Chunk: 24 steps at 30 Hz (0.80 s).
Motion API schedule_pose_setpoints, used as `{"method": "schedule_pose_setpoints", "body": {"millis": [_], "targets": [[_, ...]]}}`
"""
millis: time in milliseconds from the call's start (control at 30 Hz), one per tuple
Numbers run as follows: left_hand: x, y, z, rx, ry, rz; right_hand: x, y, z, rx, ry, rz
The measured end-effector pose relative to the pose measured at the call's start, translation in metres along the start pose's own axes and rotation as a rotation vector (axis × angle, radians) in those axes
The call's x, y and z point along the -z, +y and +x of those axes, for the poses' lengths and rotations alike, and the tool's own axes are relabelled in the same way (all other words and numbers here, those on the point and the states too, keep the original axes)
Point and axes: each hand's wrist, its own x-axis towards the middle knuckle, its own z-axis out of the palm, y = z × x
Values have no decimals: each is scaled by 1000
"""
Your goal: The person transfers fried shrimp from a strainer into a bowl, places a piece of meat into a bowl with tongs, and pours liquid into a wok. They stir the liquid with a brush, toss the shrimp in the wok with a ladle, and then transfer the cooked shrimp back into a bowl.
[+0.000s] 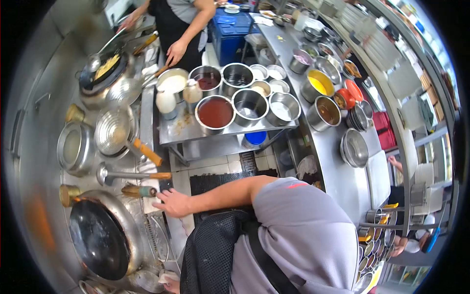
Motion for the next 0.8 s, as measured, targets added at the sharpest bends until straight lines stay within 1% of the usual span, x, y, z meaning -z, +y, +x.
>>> {"method": "schedule_pose_setpoints", "body": {"millis": [67,100,133,200,267,300,333,433,467,500,533,567,633,667,700,733,767,800], "targets": [[-23,-1,-4,-37,0,88,-3,15,-50,47,71,-75],[-36,-5,-9,-51,-23,119,-10,30,-73,18,76,-8],[-52,-10,-14,-61,-48,145,-2,43,-97,0,97,-18],[-86,-24,-28,-66,-110,217,16,72,-154,-118,-222,49],[-120,-44,-48,-61,-166,311,36,99,-216,-215,-200,104],[-135,-57,-59,-53,-205,354,40,113,-246,-307,-172,128],[-150,-70,-70,-37,-251,398,46,128,-279,-351,-107,187],[-190,-115,-103,16,-413,565,66,166,-374,-547,-4,167],[-201,-129,-116,31,-474,628,84,170,-407,-593,93,179],[-212,-143,-129,47,-535,698,79,191,-433,-614,232,159],[-222,-155,-143,64,-596,770,106,193,-459,-603,358,193],[-232,-167,-155,77,-661,838,133,190,-481,-696,446,225],[-247,-188,-178,95,-761,977,157,213,-518,-649,780,141],[-252,-195,-187,93,-801,1047,183,217,-534,-701,796,111],[-256,-201,-195,90,-830,1113,214,209,-547,-780,837,204],[-261,-206,-200,83,-857,1176,231,212,-561,-879,889,155],[-265,-211,-203,66,-879,1243,235,228,-577,-810,1009,29],[-268,-215,-201,51,-899,1301,256,225,-588,-874,1058,62]]}}
